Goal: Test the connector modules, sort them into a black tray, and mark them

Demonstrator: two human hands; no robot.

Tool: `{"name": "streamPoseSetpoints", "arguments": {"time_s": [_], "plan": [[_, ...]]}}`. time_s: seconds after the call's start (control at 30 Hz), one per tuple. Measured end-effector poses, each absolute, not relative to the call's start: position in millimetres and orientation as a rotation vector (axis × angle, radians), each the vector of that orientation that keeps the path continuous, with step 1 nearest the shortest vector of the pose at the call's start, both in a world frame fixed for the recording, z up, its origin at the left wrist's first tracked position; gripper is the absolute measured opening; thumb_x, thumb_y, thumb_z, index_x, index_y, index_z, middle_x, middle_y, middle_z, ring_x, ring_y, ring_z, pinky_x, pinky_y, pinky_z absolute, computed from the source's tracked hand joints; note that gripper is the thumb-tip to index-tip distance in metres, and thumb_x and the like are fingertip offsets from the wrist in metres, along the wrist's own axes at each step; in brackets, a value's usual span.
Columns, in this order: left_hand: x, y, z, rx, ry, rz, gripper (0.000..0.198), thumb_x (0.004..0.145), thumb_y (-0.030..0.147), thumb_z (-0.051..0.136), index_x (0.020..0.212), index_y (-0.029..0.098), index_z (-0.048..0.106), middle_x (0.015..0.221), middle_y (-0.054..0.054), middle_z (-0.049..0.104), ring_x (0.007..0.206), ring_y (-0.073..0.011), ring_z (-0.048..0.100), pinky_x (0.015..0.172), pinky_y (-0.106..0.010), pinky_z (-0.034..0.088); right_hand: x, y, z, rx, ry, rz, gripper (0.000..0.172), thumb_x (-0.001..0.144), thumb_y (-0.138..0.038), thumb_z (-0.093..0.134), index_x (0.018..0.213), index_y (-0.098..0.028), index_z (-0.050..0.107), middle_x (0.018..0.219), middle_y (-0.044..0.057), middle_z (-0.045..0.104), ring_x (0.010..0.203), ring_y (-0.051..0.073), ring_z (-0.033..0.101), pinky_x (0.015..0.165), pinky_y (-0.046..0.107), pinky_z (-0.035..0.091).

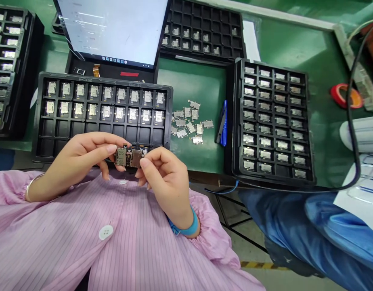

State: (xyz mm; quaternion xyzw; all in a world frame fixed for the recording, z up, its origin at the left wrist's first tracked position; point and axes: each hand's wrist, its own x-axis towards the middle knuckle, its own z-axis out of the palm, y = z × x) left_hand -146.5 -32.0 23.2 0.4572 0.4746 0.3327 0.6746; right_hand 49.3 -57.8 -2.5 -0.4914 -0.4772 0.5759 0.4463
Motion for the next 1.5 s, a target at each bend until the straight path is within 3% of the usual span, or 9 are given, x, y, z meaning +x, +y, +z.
{"name": "streamPoseSetpoints", "arguments": {"time_s": [0.6,0.83,1.03,1.27,1.5], "plan": [[-151,-29,23,1.028,1.096,0.739,0.022,0.09,0.029,0.06,0.104,0.017,0.072,0.089,-0.005,0.074,0.073,-0.0168,0.072,0.049,-0.021,0.059,44,-52,1,-1.315,-1.249,1.376,0.019,0.09,-0.034,0.063,0.076,-0.023,0.057,0.06,-0.003,0.064,0.041,0.01,0.052,0.039,0.023,0.04],[-175,-16,14,1.222,1.513,1.054,0.025,0.084,0.031,0.065,0.104,0.018,0.072,0.086,-0.004,0.073,0.073,-0.016,0.07,0.054,-0.023,0.057,55,-26,-23,-1.617,-1.446,0.838,0.017,0.087,-0.029,0.061,0.072,-0.022,0.058,0.06,-0.002,0.059,0.051,0.012,0.053,0.05,0.026,0.041],[-165,-4,-2,1.75,1.737,0.739,0.023,0.084,0.03,0.061,0.098,0.019,0.076,0.08,-0.003,0.073,0.073,-0.0175,0.065,0.072,-0.03,0.052,26,-8,-41,-1.661,-1.739,0.869,0.022,0.087,-0.031,0.057,0.067,-0.022,0.054,0.054,-0.003,0.055,0.051,0.014,0.05,0.053,0.028,0.035],[-147,-5,-17,1.968,1.807,0.484,0.029,0.091,0.029,0.05,0.105,0.019,0.073,0.089,-0.005,0.072,0.084,-0.0225,0.065,0.072,-0.034,0.047,24,-6,-36,-1.793,-1.823,0.645,0.027,0.089,-0.033,0.059,0.066,-0.022,0.05,0.054,-0.003,0.053,0.05,0.013,0.047,0.053,0.027,0.029],[-140,-9,-15,2.05,1.879,0.45,0.025,0.092,0.027,0.051,0.108,0.019,0.067,0.105,-0.008,0.065,0.088,-0.0221,0.064,0.069,-0.032,0.049,24,-13,-39,-1.698,-2.017,0.544,0.012,0.087,-0.03,0.063,0.085,-0.021,0.057,0.062,-0.003,0.055,0.056,0.014,0.05,0.055,0.028,0.028]]}}
